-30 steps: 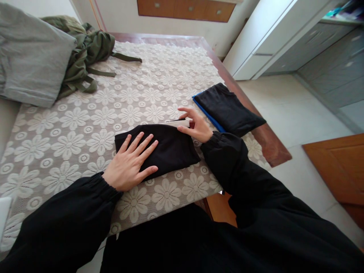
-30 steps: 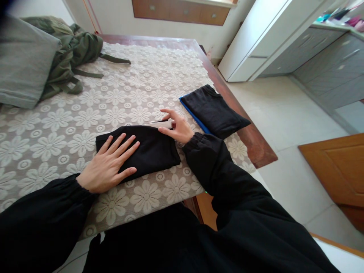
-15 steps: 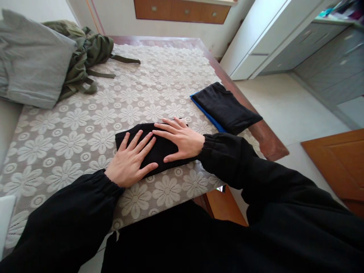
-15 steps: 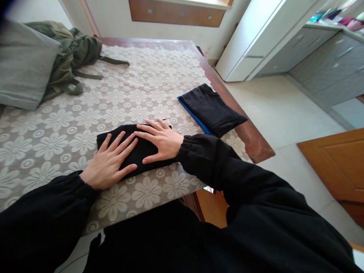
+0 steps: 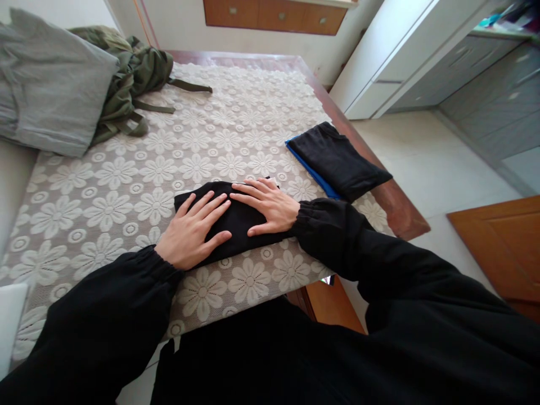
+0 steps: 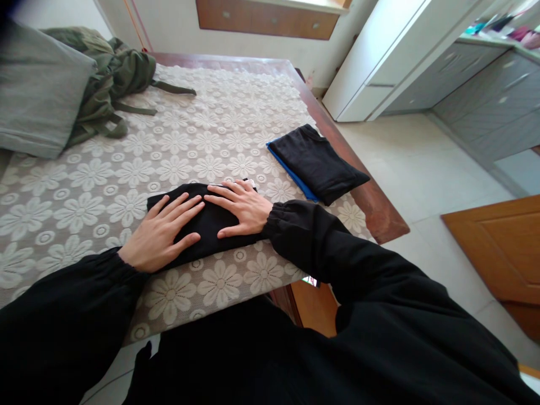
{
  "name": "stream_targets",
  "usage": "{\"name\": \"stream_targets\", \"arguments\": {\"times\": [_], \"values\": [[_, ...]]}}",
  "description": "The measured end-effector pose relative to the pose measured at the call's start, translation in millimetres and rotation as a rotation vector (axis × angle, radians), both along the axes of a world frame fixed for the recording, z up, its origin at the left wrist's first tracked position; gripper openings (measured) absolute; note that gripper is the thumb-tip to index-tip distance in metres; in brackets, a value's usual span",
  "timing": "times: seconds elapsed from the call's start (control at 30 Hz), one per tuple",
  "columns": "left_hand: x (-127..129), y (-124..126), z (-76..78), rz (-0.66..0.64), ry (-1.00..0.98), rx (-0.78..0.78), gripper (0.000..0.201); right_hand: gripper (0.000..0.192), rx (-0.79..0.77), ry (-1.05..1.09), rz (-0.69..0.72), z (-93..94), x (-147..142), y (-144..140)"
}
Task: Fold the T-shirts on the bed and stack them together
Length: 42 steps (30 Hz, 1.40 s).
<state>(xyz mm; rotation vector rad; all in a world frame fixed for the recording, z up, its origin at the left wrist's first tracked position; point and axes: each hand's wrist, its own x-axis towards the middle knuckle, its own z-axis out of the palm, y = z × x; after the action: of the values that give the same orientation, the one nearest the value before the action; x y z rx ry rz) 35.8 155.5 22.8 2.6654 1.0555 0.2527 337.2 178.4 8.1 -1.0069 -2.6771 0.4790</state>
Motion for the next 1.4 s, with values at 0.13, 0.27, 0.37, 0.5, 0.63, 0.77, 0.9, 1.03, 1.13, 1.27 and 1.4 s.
{"name": "stream_targets", "arguments": {"times": [0.13,0.27,0.37,0.5,0.63,0.77,0.9,1.03,1.13,1.27,1.4], "values": [[-2.6,3.3,0.8,0.116,-0.007,0.026,0.074,0.104,-0.088,0.004,0.030,13.7,2.8,13.6],[-6.7,10.1,-1.5,0.226,-0.005,0.012,0.072,0.088,-0.114,0.031,-0.056,21.4,-2.5,33.9],[-18.8,21.4,-7.7,0.360,-0.051,0.025,0.073,0.084,-0.055,0.012,-0.154,14.4,-9.2,43.0],[-40.5,35.3,-14.3,0.516,-0.084,0.061,0.082,0.075,0.020,0.014,-0.219,0.0,-12.0,41.7],[-48.6,38.6,-10.5,0.570,-0.044,0.038,0.090,0.070,0.032,0.063,-0.242,-5.4,-9.6,37.4],[-45.2,37.4,-7.0,0.584,-0.023,0.026,0.089,0.068,0.029,0.092,-0.246,-4.6,-9.2,36.9],[-45.0,37.8,-8.9,0.593,-0.039,0.036,0.081,0.066,0.030,0.110,-0.248,-4.1,-9.6,36.7],[-48.9,40.4,-8.6,0.621,-0.044,0.055,0.084,0.064,0.030,0.118,-0.248,-4.6,-9.0,36.6],[-49.5,41.9,-6.7,0.665,-0.034,0.073,0.075,0.063,0.038,0.117,-0.244,-5.2,-8.4,36.8],[-44.2,42.5,-4.3,0.670,-0.041,0.032,0.051,0.061,0.058,0.128,-0.246,-6.5,-8.1,36.7],[-38.5,44.3,-4.1,0.693,-0.145,-0.004,0.036,0.060,0.079,0.149,-0.247,-7.3,-8.6,36.2]]}}
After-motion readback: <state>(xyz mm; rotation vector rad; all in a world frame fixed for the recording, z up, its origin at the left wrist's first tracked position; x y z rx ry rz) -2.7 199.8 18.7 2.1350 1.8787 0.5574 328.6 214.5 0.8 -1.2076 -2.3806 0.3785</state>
